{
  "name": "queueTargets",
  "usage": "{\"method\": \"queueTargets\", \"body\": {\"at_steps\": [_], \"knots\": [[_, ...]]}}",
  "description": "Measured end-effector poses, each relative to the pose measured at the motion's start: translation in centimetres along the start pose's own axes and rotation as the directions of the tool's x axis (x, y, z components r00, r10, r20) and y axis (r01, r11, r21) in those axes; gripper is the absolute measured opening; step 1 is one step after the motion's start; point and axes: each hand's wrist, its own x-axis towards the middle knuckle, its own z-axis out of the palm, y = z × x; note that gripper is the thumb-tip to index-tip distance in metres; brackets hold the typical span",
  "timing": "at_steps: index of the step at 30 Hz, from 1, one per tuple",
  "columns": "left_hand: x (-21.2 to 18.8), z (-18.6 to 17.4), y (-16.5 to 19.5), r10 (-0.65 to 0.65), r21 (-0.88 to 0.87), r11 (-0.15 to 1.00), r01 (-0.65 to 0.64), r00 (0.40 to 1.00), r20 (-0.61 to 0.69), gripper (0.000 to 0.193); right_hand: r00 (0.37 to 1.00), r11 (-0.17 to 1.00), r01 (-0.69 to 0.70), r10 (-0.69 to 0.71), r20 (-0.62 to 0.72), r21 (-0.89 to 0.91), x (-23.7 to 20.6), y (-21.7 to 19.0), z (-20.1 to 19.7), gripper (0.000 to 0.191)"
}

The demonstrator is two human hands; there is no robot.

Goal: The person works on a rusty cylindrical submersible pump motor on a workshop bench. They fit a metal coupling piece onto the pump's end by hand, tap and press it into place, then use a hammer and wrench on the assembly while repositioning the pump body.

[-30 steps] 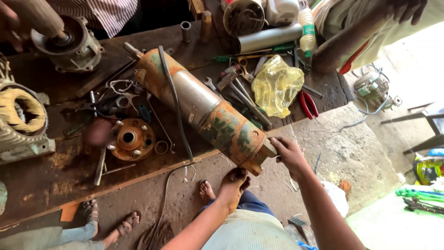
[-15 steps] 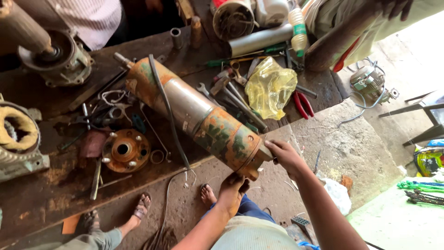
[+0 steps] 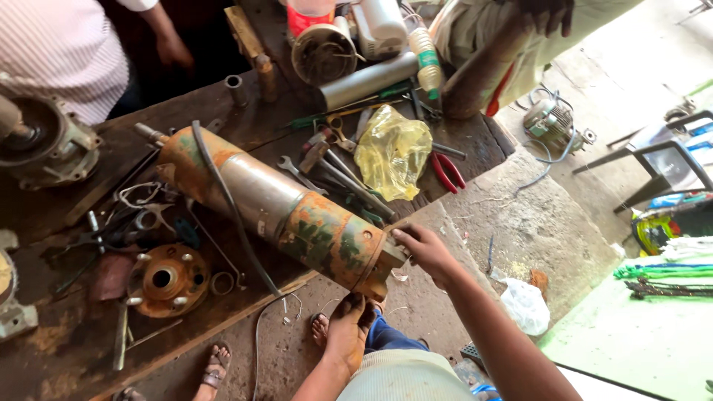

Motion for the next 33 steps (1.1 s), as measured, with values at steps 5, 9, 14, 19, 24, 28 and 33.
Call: {"method": "queueTargets", "body": {"at_steps": [5, 9, 14, 19, 24, 28, 33], "knots": [[-0.8, 0.5, 0.2, -0.06, -0.01, 0.998, 0.06, 0.998, -0.02, 0.031, 0.997, 0.996, -0.07, 0.071, 0.023, -0.063, -0.2, 0.4, 0.3, 0.037], [0.1, 0.4, -0.6, 0.002, 0.022, 1.0, -0.002, 1.0, 0.0, 0.027, 1.0, 0.996, -0.026, 0.026, 0.003, 0.089, -0.1, 0.7, 0.4, 0.035], [0.7, -0.2, -1.0, 0.042, 0.035, 0.998, -0.043, 0.999, 0.029, 0.021, 0.998, 1.0, -0.023, 0.022, 0.053, 0.013, 0.0, 1.1, 0.2, 0.037], [-0.2, -0.7, -1.3, 0.086, 0.05, 0.994, -0.096, 0.982, 0.171, 0.015, 0.997, 0.988, -0.063, 0.056, 0.053, 0.14, 0.0, 2.1, 0.0, 0.037], [0.3, 0.4, -1.7, 0.117, 0.045, 0.991, -0.127, 0.975, 0.187, 0.013, 0.996, 0.994, -0.035, 0.025, 0.09, 0.106, 0.6, 2.5, 0.0, 0.038], [0.7, 1.7, -1.6, 0.107, -0.007, 0.994, -0.107, 0.991, 0.086, 0.016, 0.997, 0.99, -0.058, 0.051, 0.059, 0.127, 0.7, 2.2, 0.1, 0.036], [-0.2, 2.0, -1.1, 0.078, -0.024, 0.997, -0.077, 0.995, 0.069, 0.02, 0.993, 0.992, -0.092, 0.085, 0.08, 0.092, 0.4, 1.8, 0.1, 0.036]]}}
